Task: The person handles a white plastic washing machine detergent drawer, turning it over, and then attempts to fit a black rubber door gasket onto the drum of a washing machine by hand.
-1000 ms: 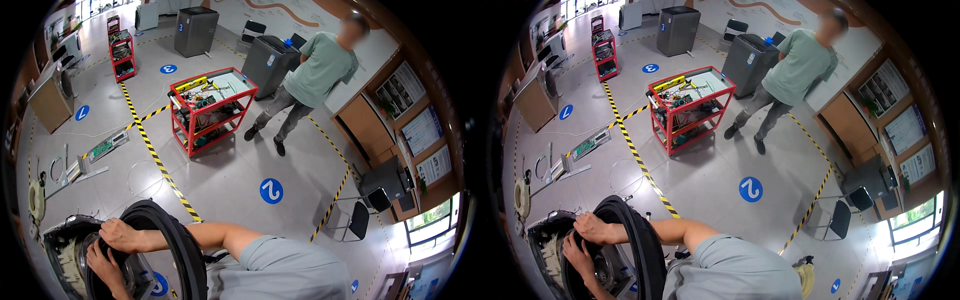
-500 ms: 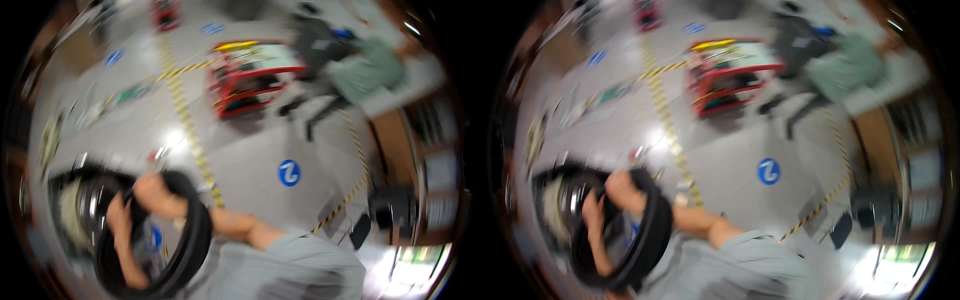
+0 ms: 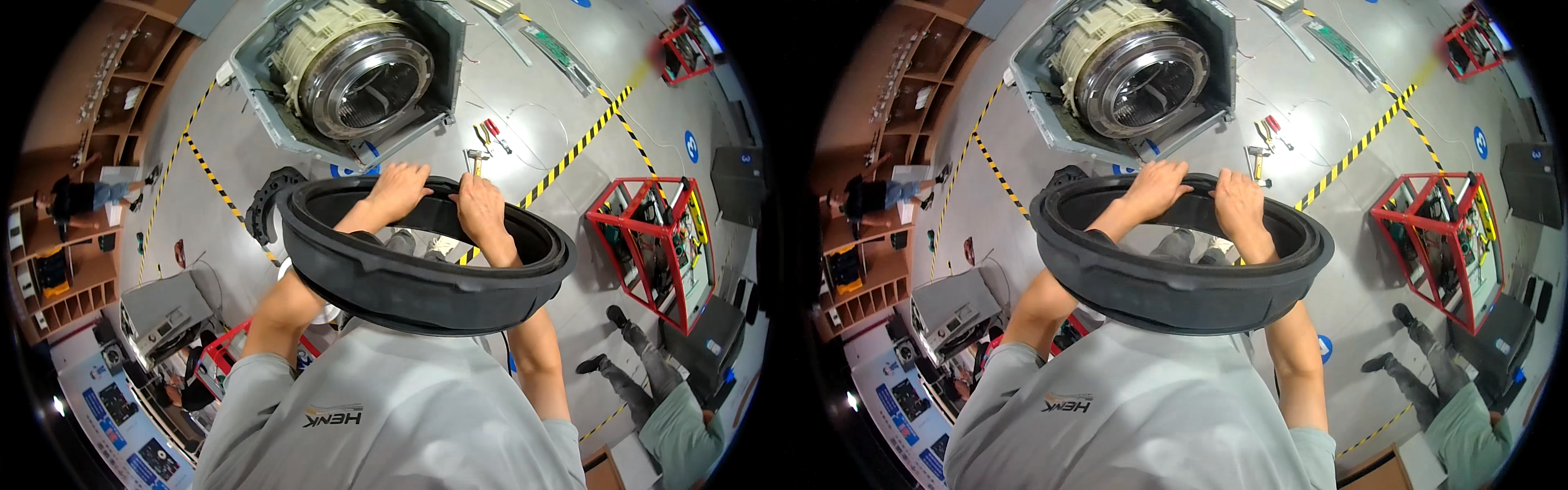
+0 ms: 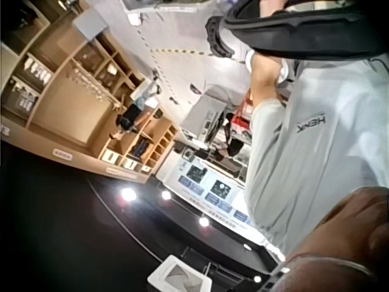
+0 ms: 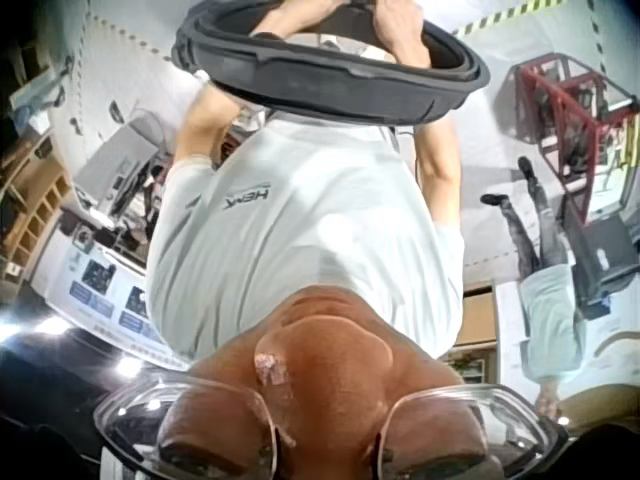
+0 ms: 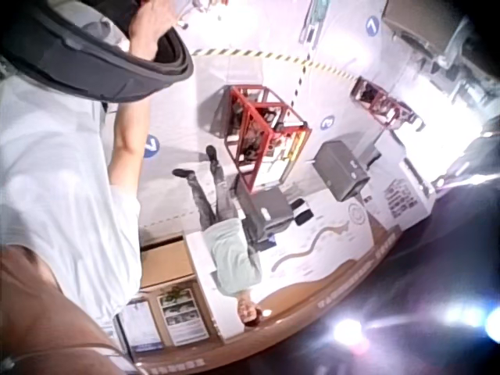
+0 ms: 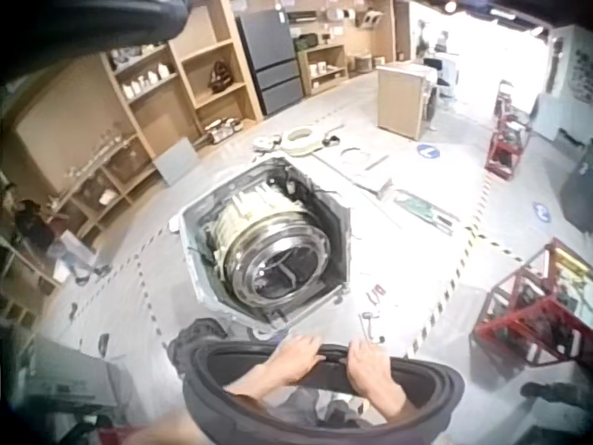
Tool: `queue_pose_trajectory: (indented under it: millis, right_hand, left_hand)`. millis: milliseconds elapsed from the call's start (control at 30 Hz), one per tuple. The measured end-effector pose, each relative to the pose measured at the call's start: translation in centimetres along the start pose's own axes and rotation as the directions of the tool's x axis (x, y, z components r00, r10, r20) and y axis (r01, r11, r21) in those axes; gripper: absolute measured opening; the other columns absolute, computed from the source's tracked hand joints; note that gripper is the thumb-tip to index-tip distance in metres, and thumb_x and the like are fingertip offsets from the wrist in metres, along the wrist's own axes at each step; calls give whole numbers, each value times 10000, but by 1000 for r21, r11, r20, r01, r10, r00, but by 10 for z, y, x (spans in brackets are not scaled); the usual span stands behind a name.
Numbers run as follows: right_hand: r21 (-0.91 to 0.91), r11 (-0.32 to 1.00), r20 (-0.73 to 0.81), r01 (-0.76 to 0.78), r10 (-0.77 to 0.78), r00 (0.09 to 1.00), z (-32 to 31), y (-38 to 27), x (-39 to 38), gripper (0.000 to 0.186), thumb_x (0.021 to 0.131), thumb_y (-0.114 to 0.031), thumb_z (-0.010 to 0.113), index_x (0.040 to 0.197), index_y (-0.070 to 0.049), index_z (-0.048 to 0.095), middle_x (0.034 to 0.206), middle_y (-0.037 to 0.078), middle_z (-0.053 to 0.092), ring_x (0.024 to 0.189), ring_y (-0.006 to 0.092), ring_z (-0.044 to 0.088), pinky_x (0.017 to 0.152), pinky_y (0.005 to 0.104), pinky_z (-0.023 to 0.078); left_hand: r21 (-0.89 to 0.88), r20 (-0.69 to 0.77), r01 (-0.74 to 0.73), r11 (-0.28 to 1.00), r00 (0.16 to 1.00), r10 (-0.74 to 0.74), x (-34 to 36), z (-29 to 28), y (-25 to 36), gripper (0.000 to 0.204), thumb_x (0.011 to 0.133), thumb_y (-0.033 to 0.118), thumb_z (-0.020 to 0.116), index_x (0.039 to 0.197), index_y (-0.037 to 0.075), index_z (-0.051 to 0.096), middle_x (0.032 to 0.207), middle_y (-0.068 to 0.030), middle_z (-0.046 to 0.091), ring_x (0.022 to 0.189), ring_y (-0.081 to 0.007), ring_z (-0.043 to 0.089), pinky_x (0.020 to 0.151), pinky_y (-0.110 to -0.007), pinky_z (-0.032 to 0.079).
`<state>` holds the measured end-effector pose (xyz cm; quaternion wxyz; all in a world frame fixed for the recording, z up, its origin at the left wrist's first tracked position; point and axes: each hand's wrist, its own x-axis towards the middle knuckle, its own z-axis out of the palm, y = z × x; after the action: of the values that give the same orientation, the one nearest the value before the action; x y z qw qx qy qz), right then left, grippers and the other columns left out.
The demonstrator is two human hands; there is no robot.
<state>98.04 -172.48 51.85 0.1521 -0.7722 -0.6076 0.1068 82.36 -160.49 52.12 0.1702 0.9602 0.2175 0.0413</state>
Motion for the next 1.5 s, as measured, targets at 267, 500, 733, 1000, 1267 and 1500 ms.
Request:
queue_pose_trajectory:
  millis: [267,500,733,1000,1267,1500]
  right_hand:
    - [-133,990,22,37,-35,999,-3,5,-1,258,797,-234,692,854,-45,527,789,110,604,772,285,621,672,385,492]
    - [-153,988,58,20,-12,998,-6,14,-5,262,790,-242,699,852,-54,528,776,100,606,752,272,627,657,385,494]
    - [-189,982,71,-14,28,997,-6,16,-5,264,774,-250,715,865,-64,553,819,93,607,823,267,620,705,379,478]
    - [-166,985,80,-55,69,994,-5,12,5,254,783,-248,709,877,-64,560,852,100,623,848,269,623,726,379,473]
    - [-86,994,152,-66,79,985,-3,27,12,281,788,-246,704,896,-42,543,782,149,643,764,331,652,657,436,496]
    - [-99,995,94,1,9,996,-6,18,26,325,755,-258,742,871,-28,544,795,140,638,758,318,643,652,429,505]
  left_hand:
    - [-45,-108,44,998,993,-49,-4,16,9,243,807,202,684,930,39,553,867,-109,549,876,-298,533,755,-408,402]
    - [-49,-64,-18,999,998,15,15,16,12,194,788,203,697,880,54,612,883,-98,559,903,-287,536,784,-406,400]
    - [-90,-53,-31,995,998,26,12,32,12,168,807,188,671,838,48,584,873,-90,573,901,-286,541,772,-404,398]
    - [-28,-47,-46,999,998,44,17,27,2,183,821,219,660,860,58,582,823,-114,615,873,-308,566,772,-411,408]
    - [61,14,-65,996,998,64,26,15,5,259,828,279,648,850,25,601,827,-160,606,822,-342,582,732,-445,426]
    - [-29,-143,-25,999,990,20,24,8,-6,309,784,230,704,920,12,534,863,-163,590,873,-336,571,760,-426,443]
